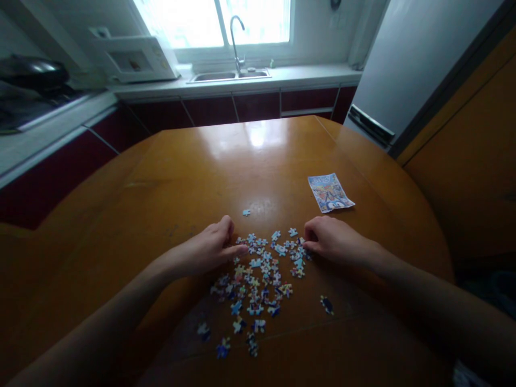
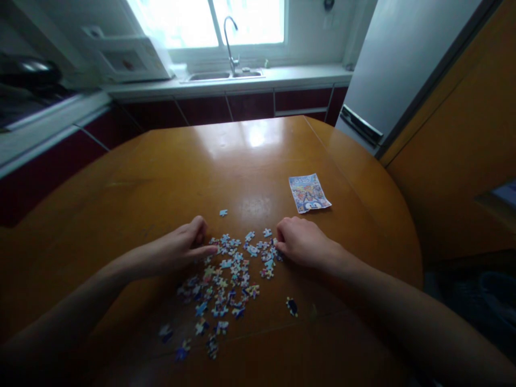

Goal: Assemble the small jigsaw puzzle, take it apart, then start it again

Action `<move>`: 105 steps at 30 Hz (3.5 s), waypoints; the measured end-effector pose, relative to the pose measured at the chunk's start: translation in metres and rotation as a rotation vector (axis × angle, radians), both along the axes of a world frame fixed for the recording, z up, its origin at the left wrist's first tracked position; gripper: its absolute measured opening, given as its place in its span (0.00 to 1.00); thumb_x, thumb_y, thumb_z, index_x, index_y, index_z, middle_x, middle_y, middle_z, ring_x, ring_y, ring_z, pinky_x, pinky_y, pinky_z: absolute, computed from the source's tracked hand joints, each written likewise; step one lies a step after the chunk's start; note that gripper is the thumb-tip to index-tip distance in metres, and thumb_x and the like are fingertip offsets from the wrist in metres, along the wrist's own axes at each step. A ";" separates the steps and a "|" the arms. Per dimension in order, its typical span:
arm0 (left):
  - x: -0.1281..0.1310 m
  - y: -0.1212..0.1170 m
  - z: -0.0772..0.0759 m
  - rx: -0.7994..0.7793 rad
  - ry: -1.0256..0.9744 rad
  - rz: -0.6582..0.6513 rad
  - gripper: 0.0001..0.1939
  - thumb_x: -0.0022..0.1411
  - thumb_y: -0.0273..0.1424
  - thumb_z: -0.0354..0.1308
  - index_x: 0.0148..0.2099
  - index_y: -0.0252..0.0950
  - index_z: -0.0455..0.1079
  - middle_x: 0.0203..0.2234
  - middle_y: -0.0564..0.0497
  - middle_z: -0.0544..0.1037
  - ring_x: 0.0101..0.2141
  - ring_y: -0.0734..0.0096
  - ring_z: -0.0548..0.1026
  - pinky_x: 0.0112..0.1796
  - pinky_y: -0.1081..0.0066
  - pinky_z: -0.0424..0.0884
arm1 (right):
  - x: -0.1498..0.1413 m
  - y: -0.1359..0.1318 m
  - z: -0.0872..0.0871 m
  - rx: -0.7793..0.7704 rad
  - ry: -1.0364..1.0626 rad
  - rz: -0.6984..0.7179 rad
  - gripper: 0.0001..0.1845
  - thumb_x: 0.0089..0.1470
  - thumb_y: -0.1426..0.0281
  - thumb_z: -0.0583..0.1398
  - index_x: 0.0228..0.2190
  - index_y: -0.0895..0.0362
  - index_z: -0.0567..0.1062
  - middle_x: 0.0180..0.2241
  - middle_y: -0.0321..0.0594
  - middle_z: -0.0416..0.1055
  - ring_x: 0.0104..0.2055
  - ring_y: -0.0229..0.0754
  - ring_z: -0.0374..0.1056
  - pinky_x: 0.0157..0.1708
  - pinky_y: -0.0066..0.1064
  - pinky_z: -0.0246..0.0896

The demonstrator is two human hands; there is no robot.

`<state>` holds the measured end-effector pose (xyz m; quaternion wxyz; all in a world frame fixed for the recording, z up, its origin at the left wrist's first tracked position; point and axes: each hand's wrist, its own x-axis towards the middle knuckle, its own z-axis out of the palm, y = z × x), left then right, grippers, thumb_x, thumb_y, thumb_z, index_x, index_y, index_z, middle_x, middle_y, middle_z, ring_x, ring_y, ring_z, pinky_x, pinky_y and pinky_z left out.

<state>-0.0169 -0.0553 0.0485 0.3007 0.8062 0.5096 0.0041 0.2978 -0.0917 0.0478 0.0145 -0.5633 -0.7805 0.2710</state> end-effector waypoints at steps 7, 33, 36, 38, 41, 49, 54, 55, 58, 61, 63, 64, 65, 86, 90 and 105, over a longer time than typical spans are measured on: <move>-0.004 0.021 -0.017 0.094 -0.118 0.170 0.18 0.60 0.49 0.54 0.33 0.39 0.60 0.23 0.52 0.70 0.23 0.69 0.66 0.25 0.70 0.60 | 0.011 0.011 -0.002 -0.039 0.118 -0.018 0.05 0.55 0.71 0.63 0.27 0.58 0.74 0.30 0.43 0.75 0.29 0.38 0.66 0.28 0.30 0.55; 0.001 0.038 -0.037 0.408 -0.410 0.392 0.13 0.62 0.38 0.53 0.43 0.36 0.71 0.28 0.52 0.73 0.27 0.70 0.68 0.28 0.73 0.63 | 0.018 0.026 -0.007 0.103 0.091 -0.117 0.07 0.54 0.75 0.61 0.31 0.57 0.81 0.33 0.45 0.79 0.32 0.42 0.71 0.33 0.33 0.61; 0.001 0.037 -0.037 0.402 -0.404 0.386 0.13 0.63 0.38 0.53 0.43 0.36 0.71 0.29 0.52 0.74 0.27 0.71 0.68 0.30 0.73 0.64 | 0.012 0.019 -0.004 0.089 0.071 -0.108 0.04 0.55 0.72 0.62 0.31 0.57 0.80 0.34 0.45 0.78 0.33 0.42 0.71 0.32 0.33 0.60; 0.001 0.036 -0.037 0.401 -0.406 0.380 0.13 0.63 0.37 0.53 0.43 0.35 0.71 0.29 0.52 0.74 0.27 0.71 0.68 0.30 0.73 0.65 | 0.010 0.016 -0.004 0.095 0.059 -0.119 0.03 0.54 0.70 0.64 0.30 0.56 0.79 0.35 0.45 0.78 0.34 0.42 0.70 0.32 0.33 0.60; 0.001 0.037 -0.039 0.407 -0.410 0.370 0.12 0.63 0.37 0.53 0.43 0.35 0.72 0.29 0.52 0.74 0.27 0.71 0.68 0.30 0.73 0.64 | 0.010 0.017 -0.006 0.103 0.050 -0.127 0.05 0.52 0.68 0.67 0.30 0.56 0.78 0.36 0.44 0.77 0.34 0.42 0.69 0.31 0.33 0.59; 0.000 0.038 -0.041 0.404 -0.420 0.352 0.12 0.63 0.36 0.53 0.41 0.34 0.73 0.28 0.52 0.75 0.26 0.72 0.68 0.29 0.73 0.64 | 0.016 0.024 -0.015 0.066 0.083 -0.090 0.03 0.51 0.74 0.64 0.31 0.57 0.78 0.33 0.42 0.77 0.31 0.40 0.69 0.30 0.32 0.57; 0.000 0.037 -0.042 0.395 -0.446 0.341 0.12 0.61 0.37 0.55 0.40 0.34 0.73 0.28 0.51 0.76 0.26 0.72 0.69 0.29 0.73 0.64 | 0.020 0.027 -0.016 0.065 0.129 -0.093 0.07 0.53 0.77 0.61 0.33 0.57 0.78 0.32 0.42 0.78 0.32 0.40 0.70 0.32 0.31 0.58; 0.000 0.037 -0.043 0.389 -0.448 0.341 0.12 0.61 0.37 0.56 0.40 0.35 0.74 0.27 0.52 0.76 0.26 0.72 0.69 0.29 0.73 0.64 | 0.020 0.028 -0.016 0.071 0.130 -0.097 0.08 0.53 0.77 0.60 0.33 0.57 0.79 0.32 0.42 0.78 0.32 0.41 0.70 0.32 0.31 0.58; 0.000 0.036 -0.044 0.387 -0.445 0.320 0.12 0.61 0.38 0.57 0.40 0.35 0.75 0.24 0.53 0.74 0.24 0.73 0.68 0.27 0.74 0.62 | 0.019 0.029 -0.017 0.086 0.122 -0.110 0.10 0.55 0.77 0.57 0.33 0.56 0.79 0.33 0.43 0.78 0.35 0.43 0.71 0.34 0.32 0.58; 0.001 0.036 -0.044 0.387 -0.440 0.287 0.11 0.61 0.37 0.58 0.39 0.35 0.75 0.24 0.53 0.74 0.24 0.73 0.67 0.27 0.74 0.61 | 0.017 0.031 -0.019 0.112 0.125 -0.129 0.10 0.58 0.73 0.56 0.35 0.56 0.78 0.35 0.45 0.78 0.36 0.45 0.71 0.35 0.33 0.59; 0.000 0.036 -0.044 0.379 -0.444 0.276 0.11 0.61 0.37 0.57 0.39 0.35 0.75 0.25 0.53 0.74 0.24 0.73 0.68 0.27 0.75 0.61 | 0.016 0.031 -0.020 0.128 0.122 -0.141 0.10 0.59 0.71 0.55 0.37 0.56 0.77 0.36 0.46 0.78 0.36 0.45 0.71 0.35 0.34 0.59; 0.000 0.036 -0.045 0.378 -0.446 0.274 0.11 0.61 0.37 0.57 0.39 0.35 0.76 0.24 0.53 0.74 0.24 0.73 0.67 0.26 0.75 0.61 | 0.016 0.031 -0.020 0.135 0.119 -0.147 0.11 0.59 0.71 0.55 0.37 0.56 0.77 0.36 0.46 0.78 0.36 0.46 0.71 0.35 0.34 0.59; 0.000 0.036 -0.045 0.377 -0.446 0.273 0.11 0.61 0.37 0.57 0.39 0.36 0.76 0.24 0.53 0.74 0.24 0.73 0.67 0.26 0.75 0.61 | 0.015 0.031 -0.020 0.140 0.115 -0.151 0.11 0.59 0.71 0.54 0.37 0.56 0.77 0.36 0.46 0.78 0.36 0.46 0.71 0.35 0.35 0.59; 0.000 0.037 -0.045 0.385 -0.431 0.279 0.10 0.61 0.33 0.56 0.39 0.36 0.76 0.27 0.51 0.78 0.24 0.73 0.69 0.27 0.74 0.63 | 0.028 0.032 0.002 0.078 0.172 0.223 0.16 0.55 0.78 0.62 0.42 0.52 0.81 0.44 0.43 0.72 0.42 0.42 0.69 0.44 0.32 0.61; 0.000 0.037 -0.045 0.381 -0.429 0.275 0.11 0.62 0.35 0.56 0.40 0.35 0.76 0.26 0.51 0.77 0.25 0.72 0.70 0.28 0.74 0.64 | 0.025 0.033 0.003 0.078 0.146 0.217 0.10 0.55 0.79 0.62 0.35 0.56 0.81 0.40 0.42 0.72 0.38 0.40 0.68 0.41 0.31 0.61; -0.002 0.039 -0.046 0.389 -0.440 0.264 0.11 0.61 0.35 0.56 0.39 0.35 0.76 0.29 0.51 0.79 0.26 0.71 0.71 0.28 0.74 0.64 | 0.030 0.032 -0.002 0.058 0.158 0.256 0.07 0.52 0.80 0.60 0.30 0.57 0.75 0.37 0.40 0.71 0.36 0.38 0.66 0.37 0.29 0.59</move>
